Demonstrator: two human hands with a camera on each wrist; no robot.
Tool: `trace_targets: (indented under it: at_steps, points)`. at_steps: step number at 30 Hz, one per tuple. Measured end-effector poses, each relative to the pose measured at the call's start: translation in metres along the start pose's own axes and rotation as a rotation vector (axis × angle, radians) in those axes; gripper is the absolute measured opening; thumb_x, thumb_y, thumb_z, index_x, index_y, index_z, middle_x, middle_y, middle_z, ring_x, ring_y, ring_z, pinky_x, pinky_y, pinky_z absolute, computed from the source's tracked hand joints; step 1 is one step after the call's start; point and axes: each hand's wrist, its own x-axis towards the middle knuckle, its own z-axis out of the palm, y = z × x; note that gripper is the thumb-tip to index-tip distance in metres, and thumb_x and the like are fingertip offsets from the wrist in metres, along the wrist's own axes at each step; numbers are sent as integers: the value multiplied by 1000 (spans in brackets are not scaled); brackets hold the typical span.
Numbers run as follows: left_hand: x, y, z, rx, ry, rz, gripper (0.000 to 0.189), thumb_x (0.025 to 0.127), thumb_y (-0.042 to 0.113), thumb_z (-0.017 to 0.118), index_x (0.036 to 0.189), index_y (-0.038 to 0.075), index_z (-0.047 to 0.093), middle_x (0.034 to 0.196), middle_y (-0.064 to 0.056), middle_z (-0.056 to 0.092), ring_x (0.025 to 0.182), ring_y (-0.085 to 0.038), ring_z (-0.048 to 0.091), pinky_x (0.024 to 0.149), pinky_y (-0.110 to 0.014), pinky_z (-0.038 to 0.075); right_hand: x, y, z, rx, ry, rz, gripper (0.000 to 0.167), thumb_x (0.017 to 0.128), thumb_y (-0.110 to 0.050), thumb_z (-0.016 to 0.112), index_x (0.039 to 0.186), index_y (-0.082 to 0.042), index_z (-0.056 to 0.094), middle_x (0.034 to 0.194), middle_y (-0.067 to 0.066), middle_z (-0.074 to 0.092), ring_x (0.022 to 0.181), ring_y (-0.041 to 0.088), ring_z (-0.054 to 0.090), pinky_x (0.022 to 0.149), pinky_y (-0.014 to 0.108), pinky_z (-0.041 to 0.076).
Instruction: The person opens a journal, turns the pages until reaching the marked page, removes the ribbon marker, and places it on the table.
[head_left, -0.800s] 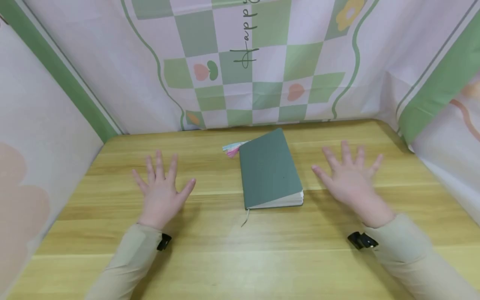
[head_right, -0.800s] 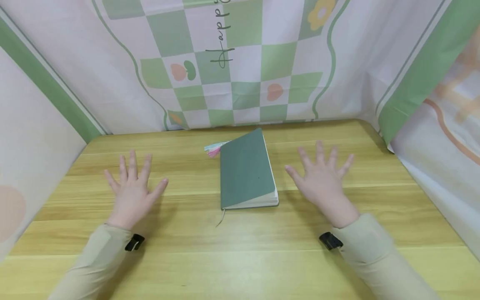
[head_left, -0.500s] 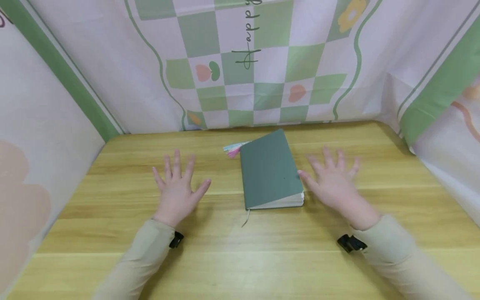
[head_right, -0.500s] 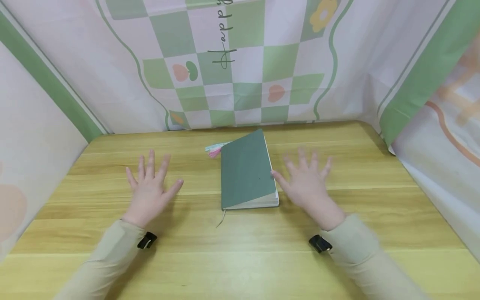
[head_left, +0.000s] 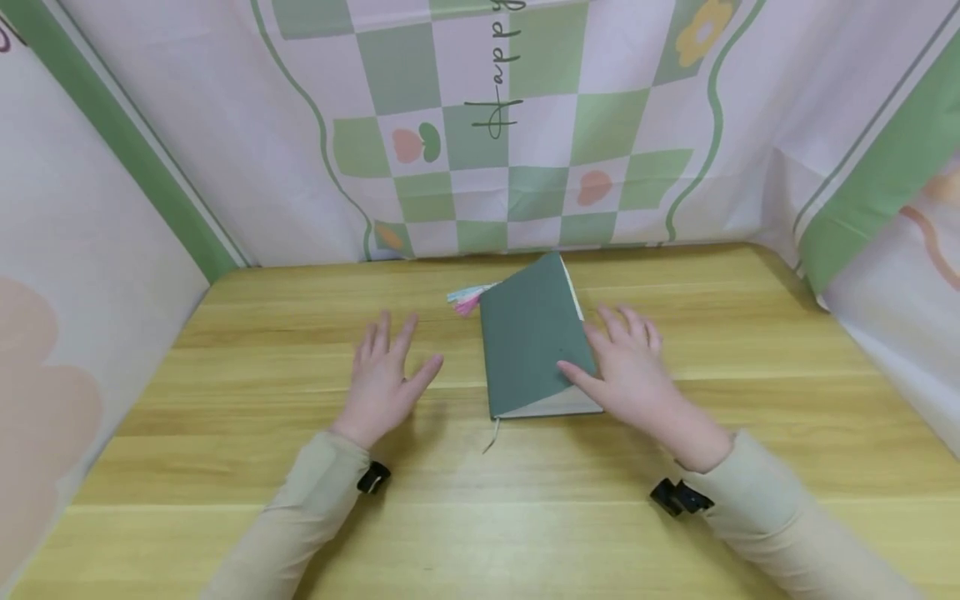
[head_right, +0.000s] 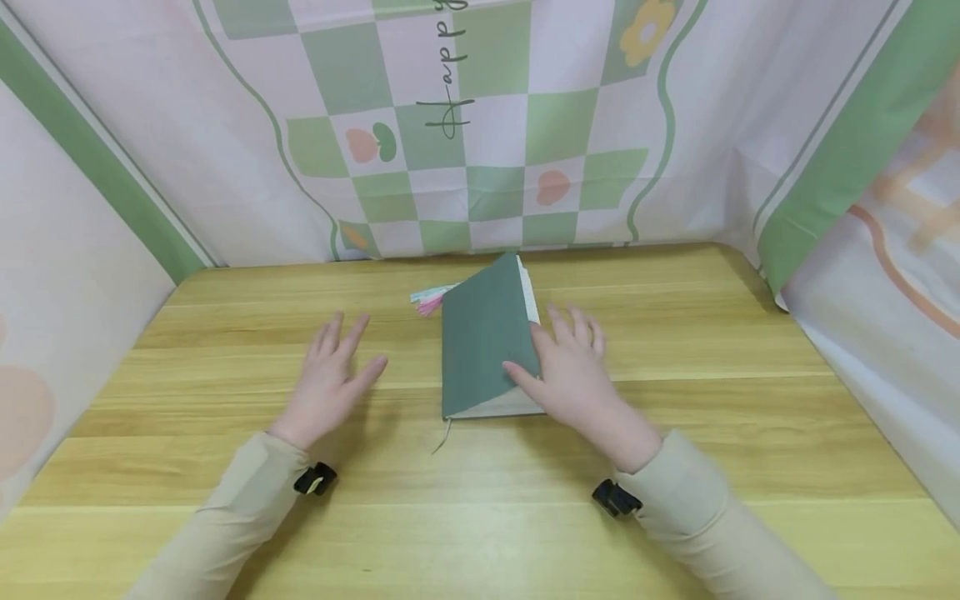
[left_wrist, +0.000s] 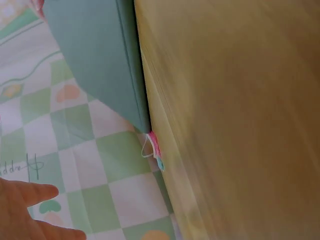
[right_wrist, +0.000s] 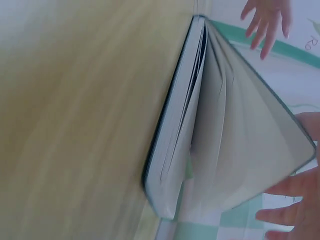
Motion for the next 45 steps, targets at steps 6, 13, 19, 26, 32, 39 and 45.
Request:
trace_targets:
  at_steps: [6,13,19,26,32,39,45]
  points:
    - [2,3,1,-115,-43,-20,68,97,48,44,150,11,25,155,-26,11,141,-45,13,111,-62,21,5,-24,6,107,25,-108,67,89,-27,62,137,11,36,141,27,41,131,42,36,110,57,29]
    - [4,6,-1,-345,-67,8,59,100,38,44,148,8,29,152,-21,24,139,-38,24,113,-56,23,14,-54,18,180,-70,-186,75,90,-21,62,149,1,21,131,26,51,104,36,60,89,47,52]
    - [7,7,-3,-628,-76,-63,50,101,27,42,145,4,34,149,-17,33,135,-34,34,112,-51,30,21,-68,27,105,-155,-249,77,90,-27,65,151,-7,22,130,31,48,102,41,59,88,49,51]
    - [13,0,-10,-756,-60,-150,46,101,19,42,143,0,34,142,-22,40,128,-33,42,102,-47,44,28,-74,38,65,-302,-281,79,88,-34,67,151,-15,23,140,31,40,120,44,49,101,53,42]
    - [18,-15,-14,-691,-54,-203,47,99,14,45,143,0,33,131,-25,51,114,-31,53,88,-31,49,32,-78,45,42,-511,-245,76,89,-43,62,152,-29,20,155,16,21,138,45,23,102,69,30]
    - [27,-44,-15,-600,-177,-272,56,98,7,46,147,-2,22,114,-23,57,79,-13,53,66,-21,48,35,-86,46,-21,-662,-138,79,82,-51,67,148,-44,22,160,4,6,131,63,11,89,81,28]
    - [38,-60,-9,-606,-316,-402,60,98,9,49,149,2,19,130,-23,49,104,-23,55,89,-35,52,38,-93,46,-98,-721,-109,80,79,-51,71,146,-44,28,160,2,8,132,63,7,92,79,28]
